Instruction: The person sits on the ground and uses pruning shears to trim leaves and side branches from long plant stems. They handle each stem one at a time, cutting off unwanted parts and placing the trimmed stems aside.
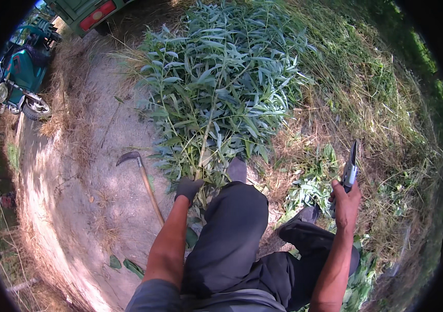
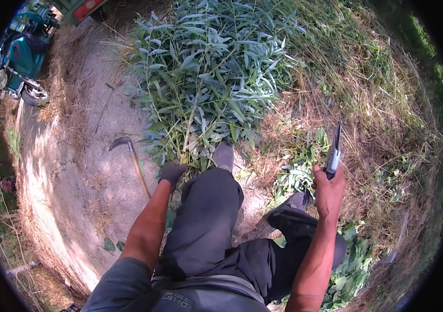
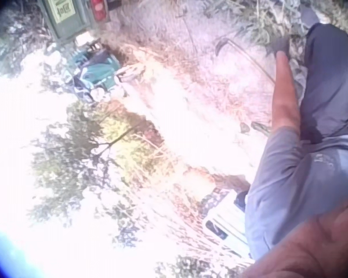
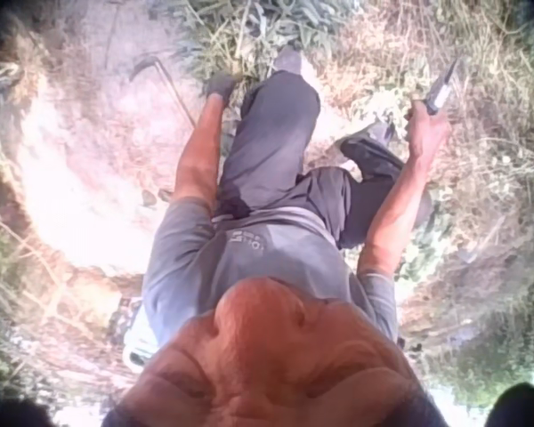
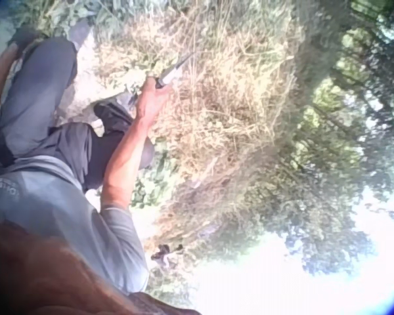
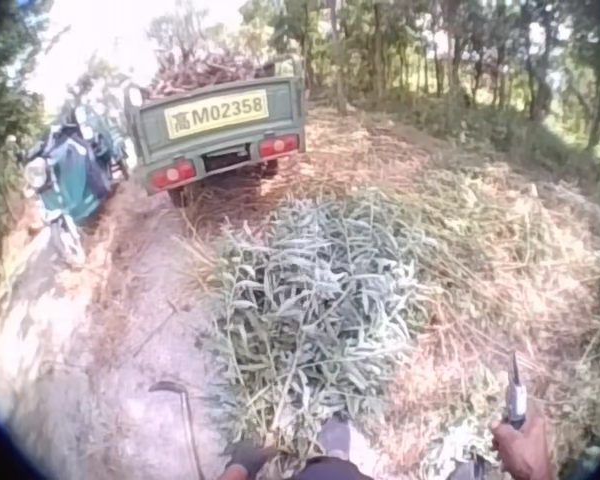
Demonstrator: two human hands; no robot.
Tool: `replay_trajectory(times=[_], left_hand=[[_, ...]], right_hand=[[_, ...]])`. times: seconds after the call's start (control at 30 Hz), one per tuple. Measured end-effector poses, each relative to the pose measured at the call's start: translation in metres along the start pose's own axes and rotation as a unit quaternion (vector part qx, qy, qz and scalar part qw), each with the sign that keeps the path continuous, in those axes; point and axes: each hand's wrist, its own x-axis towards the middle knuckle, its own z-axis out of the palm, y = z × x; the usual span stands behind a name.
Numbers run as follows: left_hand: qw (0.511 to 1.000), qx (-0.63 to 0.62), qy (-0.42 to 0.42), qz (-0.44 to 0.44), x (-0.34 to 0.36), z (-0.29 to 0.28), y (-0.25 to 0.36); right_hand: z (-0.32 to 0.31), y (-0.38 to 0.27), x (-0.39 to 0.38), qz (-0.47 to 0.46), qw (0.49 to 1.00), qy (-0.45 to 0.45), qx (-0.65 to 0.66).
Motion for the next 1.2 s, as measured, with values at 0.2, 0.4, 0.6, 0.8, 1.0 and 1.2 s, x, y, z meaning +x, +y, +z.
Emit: replay_trajectory(times=[0.2, 0.4, 0.6, 0.8, 1.0, 1.2], left_hand=[[0.985, -0.108, -0.093, -0.094, -0.026, -0.066, 0.072], [0.942, -0.303, -0.121, -0.084, -0.034, -0.091, 0.095], [0.893, -0.44, -0.081, -0.055, -0.03, -0.095, 0.12], [0.888, -0.45, -0.091, -0.04, -0.023, -0.098, 0.134], [0.908, -0.416, -0.016, 0.036, -0.023, -0.115, 0.156], [0.865, -0.501, -0.019, 0.034, -0.012, -0.12, 0.154]], right_hand=[[0.003, 0.003, -0.001, -0.014, 1.0, 0.012, -0.001], [0.001, 0.006, 0.002, -0.019, 1.0, -0.014, -0.01], [0.006, 0.004, -0.002, -0.033, 0.999, -0.035, -0.013], [0.007, 0.006, -0.003, -0.032, 0.998, -0.054, 0.022], [0.008, -0.007, -0.008, 0.0, 0.994, -0.101, 0.039], [0.01, -0.017, -0.017, -0.034, 0.976, -0.178, -0.12]])
